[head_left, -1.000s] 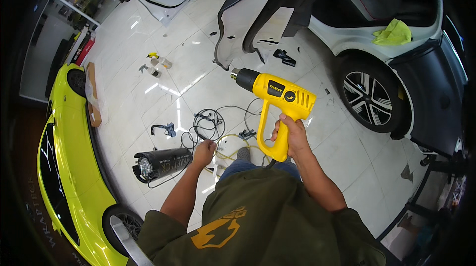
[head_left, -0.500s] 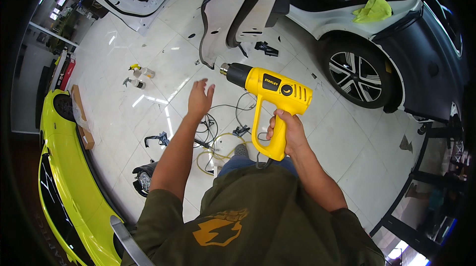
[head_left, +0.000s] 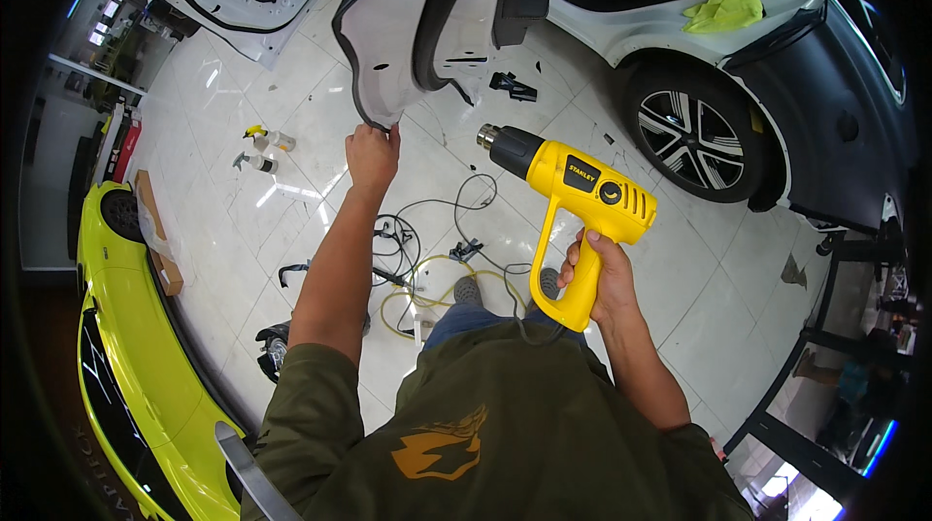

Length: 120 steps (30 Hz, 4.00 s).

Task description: The person applies a black vinyl wrap to a white car door using a yellow heat gun to warm the material, a squeegee to smooth it, and a knife to trim excess. They also use a yellow cloth to wipe the surface and a scraper to remove old adhesive.

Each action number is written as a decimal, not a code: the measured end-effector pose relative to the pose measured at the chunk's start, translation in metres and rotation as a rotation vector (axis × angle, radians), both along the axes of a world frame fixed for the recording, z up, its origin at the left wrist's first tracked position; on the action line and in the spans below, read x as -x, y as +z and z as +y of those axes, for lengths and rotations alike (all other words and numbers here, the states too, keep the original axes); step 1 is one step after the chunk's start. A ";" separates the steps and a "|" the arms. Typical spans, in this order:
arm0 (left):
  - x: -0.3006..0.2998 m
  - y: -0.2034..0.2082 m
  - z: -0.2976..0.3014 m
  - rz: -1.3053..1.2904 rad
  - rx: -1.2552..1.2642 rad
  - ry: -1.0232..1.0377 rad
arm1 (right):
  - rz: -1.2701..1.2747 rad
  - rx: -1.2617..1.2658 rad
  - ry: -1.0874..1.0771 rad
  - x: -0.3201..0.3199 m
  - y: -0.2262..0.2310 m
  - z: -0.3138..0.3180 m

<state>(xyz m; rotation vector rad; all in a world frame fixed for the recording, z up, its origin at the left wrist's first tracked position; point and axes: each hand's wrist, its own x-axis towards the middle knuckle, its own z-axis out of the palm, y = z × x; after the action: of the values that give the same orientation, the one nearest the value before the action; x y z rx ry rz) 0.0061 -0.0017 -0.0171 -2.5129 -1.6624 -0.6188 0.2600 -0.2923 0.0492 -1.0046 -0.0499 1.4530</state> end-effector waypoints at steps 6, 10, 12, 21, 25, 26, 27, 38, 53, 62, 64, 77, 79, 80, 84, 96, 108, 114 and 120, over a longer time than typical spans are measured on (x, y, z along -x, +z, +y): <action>0.018 -0.028 -0.041 -0.449 0.282 0.064 | 0.021 -0.093 0.052 -0.003 0.013 0.000; 0.097 -0.108 -0.130 -0.203 0.638 0.087 | 0.057 -0.145 0.120 0.013 0.021 0.012; 0.128 -0.152 -0.192 -0.104 0.708 0.048 | 0.072 -0.150 0.146 0.016 0.022 0.017; 0.119 -0.125 -0.255 -0.391 0.686 0.255 | 0.038 -0.125 0.211 0.024 0.020 0.036; 0.077 -0.039 -0.180 -0.450 0.374 0.137 | 0.055 -0.186 0.179 0.021 0.038 0.024; 0.067 -0.017 -0.160 -0.472 0.301 0.082 | 0.063 -0.217 0.167 0.020 0.042 0.022; 0.053 0.012 -0.138 -0.432 0.265 0.031 | 0.064 -0.250 0.148 0.016 0.046 0.019; 0.012 0.101 -0.025 0.051 -0.086 -0.161 | 0.094 -0.669 0.039 -0.023 0.098 -0.024; 0.013 0.183 -0.062 -0.977 -0.209 -0.311 | -0.130 -0.637 -0.050 -0.005 0.115 -0.027; -0.015 0.246 -0.090 -0.582 -0.469 -0.471 | -0.195 -0.495 -0.032 -0.004 0.095 -0.015; -0.030 0.263 -0.083 -0.423 -0.493 -0.487 | -0.237 -0.416 -0.016 -0.013 0.086 -0.017; -0.056 0.270 -0.058 -0.092 -0.696 -0.403 | -0.217 -0.099 -0.041 -0.080 0.020 -0.058; -0.056 0.267 -0.061 -0.149 -0.646 -0.369 | -0.211 -0.153 -0.011 -0.085 0.022 -0.054; -0.054 0.264 -0.070 -0.145 -0.580 -0.378 | -0.207 -0.181 0.004 -0.086 0.024 -0.051; -0.035 0.223 -0.094 -0.503 -0.345 -0.356 | -0.206 -0.411 0.050 -0.083 0.048 -0.037; 0.044 0.072 -0.203 -0.482 0.171 0.226 | -0.149 -0.710 0.179 -0.046 0.082 0.008; 0.070 0.125 -0.165 -0.726 -0.038 0.167 | -0.233 -0.747 0.170 -0.030 0.082 0.010; 0.026 0.218 -0.125 -0.614 -0.336 -0.143 | -0.316 -0.701 0.190 -0.025 0.080 0.006; -0.039 0.271 -0.080 -0.202 -0.528 -0.403 | -0.467 -0.496 0.182 -0.037 0.057 -0.011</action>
<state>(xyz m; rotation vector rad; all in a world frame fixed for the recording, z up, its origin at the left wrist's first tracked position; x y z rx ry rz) 0.0453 -0.0815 0.2540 -2.4326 -0.8559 -1.1960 0.2973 -0.3030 0.1059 -0.9157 -0.8187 1.2482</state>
